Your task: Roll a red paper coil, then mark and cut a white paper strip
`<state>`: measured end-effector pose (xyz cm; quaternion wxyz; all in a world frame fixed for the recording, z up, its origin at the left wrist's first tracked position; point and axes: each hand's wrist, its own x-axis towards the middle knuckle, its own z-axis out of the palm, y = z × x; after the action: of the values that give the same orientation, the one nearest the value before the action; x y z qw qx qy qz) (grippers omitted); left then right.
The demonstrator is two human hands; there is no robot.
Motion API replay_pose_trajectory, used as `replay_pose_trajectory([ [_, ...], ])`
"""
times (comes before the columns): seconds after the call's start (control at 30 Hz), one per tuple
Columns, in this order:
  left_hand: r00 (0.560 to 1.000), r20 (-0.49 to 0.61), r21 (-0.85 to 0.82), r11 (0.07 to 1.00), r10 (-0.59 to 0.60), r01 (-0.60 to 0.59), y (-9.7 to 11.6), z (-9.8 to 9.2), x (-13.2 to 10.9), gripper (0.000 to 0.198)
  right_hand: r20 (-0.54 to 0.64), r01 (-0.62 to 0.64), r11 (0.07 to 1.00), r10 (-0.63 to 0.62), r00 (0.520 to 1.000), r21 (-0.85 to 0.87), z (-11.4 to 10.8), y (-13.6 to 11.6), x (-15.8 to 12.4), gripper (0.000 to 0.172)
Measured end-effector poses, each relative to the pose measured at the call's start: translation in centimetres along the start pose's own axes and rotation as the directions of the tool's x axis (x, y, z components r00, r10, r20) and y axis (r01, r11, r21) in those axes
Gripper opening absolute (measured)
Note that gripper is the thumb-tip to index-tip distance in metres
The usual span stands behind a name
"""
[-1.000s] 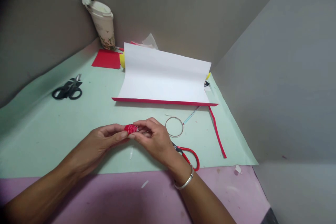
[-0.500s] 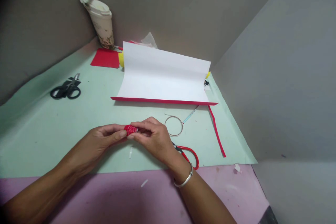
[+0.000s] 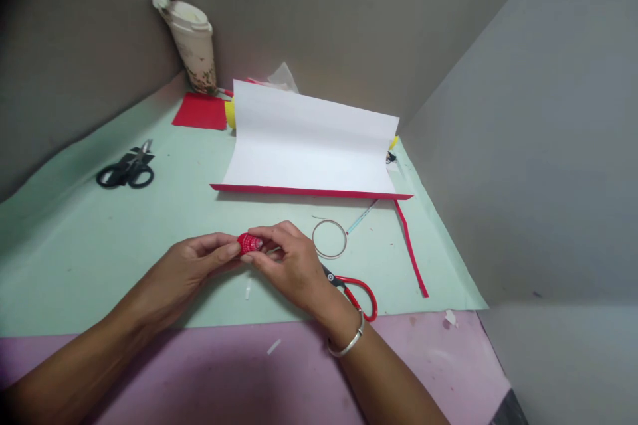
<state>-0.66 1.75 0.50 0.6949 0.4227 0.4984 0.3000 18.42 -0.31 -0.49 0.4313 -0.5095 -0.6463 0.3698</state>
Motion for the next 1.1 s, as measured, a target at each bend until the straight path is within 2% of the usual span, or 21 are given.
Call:
replay_pose_trajectory([
  [0.13, 0.999, -0.029, 0.005, 1.0, -0.021, 0.021, 0.04, -0.06, -0.08, 0.033, -0.022, -0.019, 0.999, 0.02, 1.0, 0.04, 0.21, 0.12, 0.0, 0.026],
  [0.4, 0.999, -0.003, -0.01, 0.999, -0.039, 0.039, 0.24, -0.01, -0.28, 0.035, -0.029, -0.052, 0.998, 0.053, 0.998, 0.046, 0.2, 0.31, 0.02, 0.028],
  [0.53, 0.999, 0.019, -0.028, 0.999, -0.034, 0.035, 0.13, -0.05, -0.15, 0.026, -0.018, -0.056, 0.996, 0.057, 0.998, 0.069, 0.16, 0.31, -0.09, 0.029],
  [1.1, 1.0, -0.011, 0.03, 1.0, 0.006, -0.005, 0.33, 0.06, -0.5, 0.029, -0.022, -0.172, 0.966, 0.18, 0.983, 0.191, 0.25, 0.24, 0.26, 0.033],
])
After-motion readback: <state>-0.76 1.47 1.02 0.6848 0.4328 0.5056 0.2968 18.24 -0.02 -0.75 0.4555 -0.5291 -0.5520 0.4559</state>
